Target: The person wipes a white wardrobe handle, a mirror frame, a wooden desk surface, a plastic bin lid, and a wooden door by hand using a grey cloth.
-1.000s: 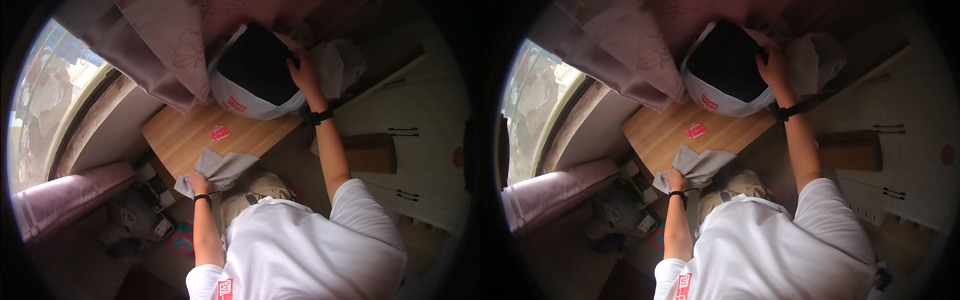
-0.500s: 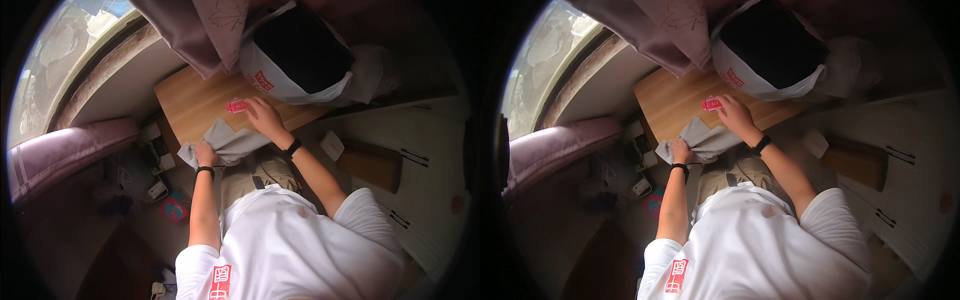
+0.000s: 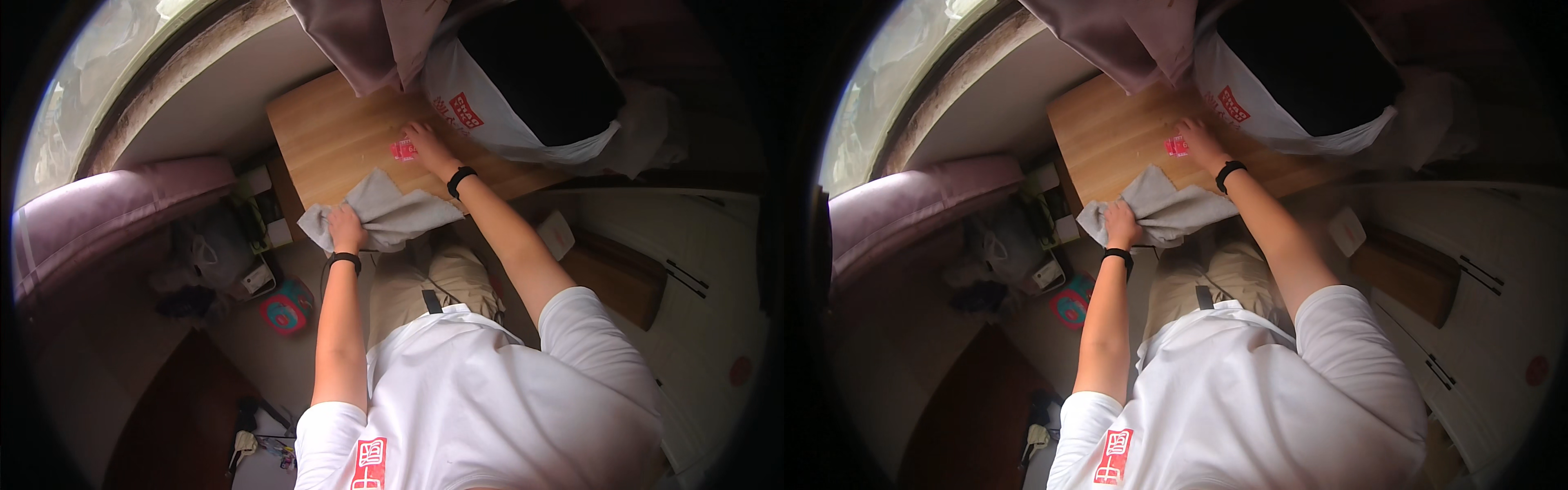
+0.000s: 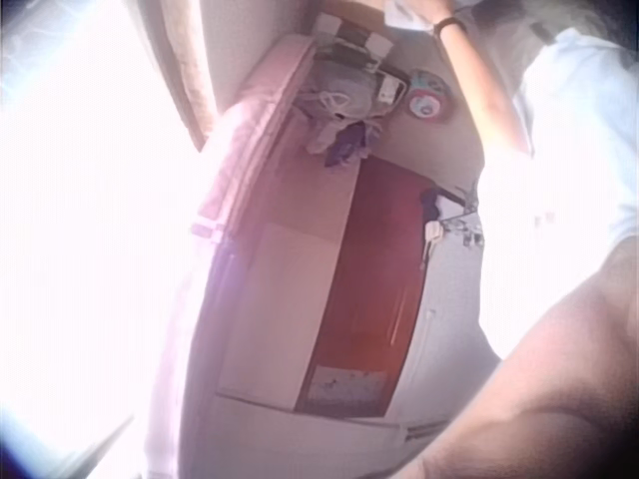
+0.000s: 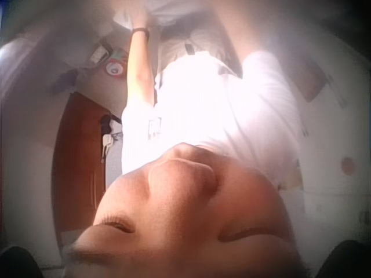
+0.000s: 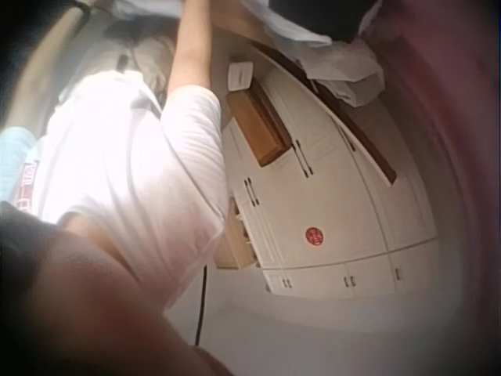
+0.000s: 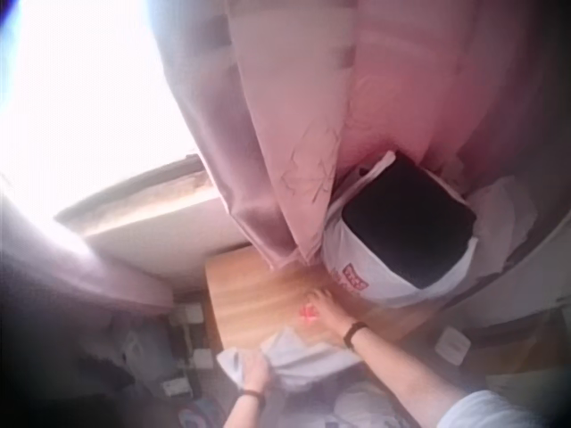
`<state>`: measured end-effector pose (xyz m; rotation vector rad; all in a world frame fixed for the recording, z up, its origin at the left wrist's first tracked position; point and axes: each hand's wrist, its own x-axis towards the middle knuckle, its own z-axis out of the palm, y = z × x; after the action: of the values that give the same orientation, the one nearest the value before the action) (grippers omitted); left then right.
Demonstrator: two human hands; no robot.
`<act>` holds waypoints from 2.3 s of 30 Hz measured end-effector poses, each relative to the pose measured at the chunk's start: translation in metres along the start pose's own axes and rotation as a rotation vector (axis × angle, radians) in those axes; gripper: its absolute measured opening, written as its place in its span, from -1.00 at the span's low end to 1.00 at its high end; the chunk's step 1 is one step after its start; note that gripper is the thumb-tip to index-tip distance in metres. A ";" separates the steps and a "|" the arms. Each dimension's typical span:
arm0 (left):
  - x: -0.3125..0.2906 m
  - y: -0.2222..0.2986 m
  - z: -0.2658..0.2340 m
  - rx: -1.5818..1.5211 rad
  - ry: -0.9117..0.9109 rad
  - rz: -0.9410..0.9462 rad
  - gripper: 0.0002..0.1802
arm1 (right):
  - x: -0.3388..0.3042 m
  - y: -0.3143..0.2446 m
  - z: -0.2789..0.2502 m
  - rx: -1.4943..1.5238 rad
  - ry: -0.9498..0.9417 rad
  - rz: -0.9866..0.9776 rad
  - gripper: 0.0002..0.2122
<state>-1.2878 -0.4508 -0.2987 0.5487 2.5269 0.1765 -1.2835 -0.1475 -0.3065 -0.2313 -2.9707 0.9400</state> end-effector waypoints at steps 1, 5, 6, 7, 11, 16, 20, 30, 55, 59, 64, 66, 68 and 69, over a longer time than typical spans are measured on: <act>0.000 -0.001 0.000 0.002 -0.006 -0.015 -0.58 | 0.003 -0.001 0.000 0.000 -0.003 -0.004 -0.54; 0.001 0.003 -0.002 0.010 -0.004 -0.024 -0.58 | 0.010 0.006 0.000 -0.099 -0.090 0.007 -0.60; 0.002 0.006 -0.004 0.010 0.001 -0.012 -0.59 | 0.009 0.011 -0.001 -0.147 -0.085 0.009 -0.61; 0.002 0.003 -0.003 0.015 0.006 -0.016 -0.59 | 0.010 0.008 0.000 -0.144 -0.084 0.002 -0.61; 0.002 0.001 -0.003 0.016 0.027 0.001 -0.59 | 0.001 0.005 -0.010 -0.184 -0.157 -0.054 -0.66; 0.008 -0.006 0.005 -0.039 0.001 0.016 -0.52 | -0.050 -0.034 -0.037 0.839 -0.029 0.421 -0.69; 0.010 -0.012 0.017 -0.023 0.017 0.024 -0.51 | -0.103 -0.100 -0.123 0.619 0.097 0.394 -0.74; 0.021 -0.026 0.021 0.026 0.058 0.085 -0.54 | -0.030 -0.035 -0.406 -0.257 0.731 0.217 -0.71; -0.055 0.026 0.035 -0.186 0.394 0.065 -0.05 | -0.154 -0.146 0.064 0.034 0.012 0.287 -0.43; -0.013 0.039 0.038 -0.079 0.488 -0.030 -0.04 | -0.113 -0.138 0.091 -0.166 0.081 0.321 -0.27; 0.031 0.037 0.003 -0.161 0.542 0.004 -0.13 | -0.042 -0.110 0.087 -0.211 0.156 0.269 -0.24; 0.057 0.032 -0.012 -0.192 0.612 0.024 -0.14 | -0.012 -0.103 0.085 -0.278 0.175 0.249 -0.24; 0.081 0.025 -0.029 -0.178 0.637 0.000 -0.15 | 0.019 -0.106 0.085 -0.331 0.191 0.219 -0.24; 0.095 0.024 -0.036 -0.168 0.654 -0.004 -0.15 | 0.034 -0.106 0.085 -0.369 0.209 0.228 -0.24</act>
<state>-1.3715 -0.3900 -0.3089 0.4699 3.0947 0.6522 -1.3366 -0.2767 -0.3164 -0.6415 -2.9343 0.3383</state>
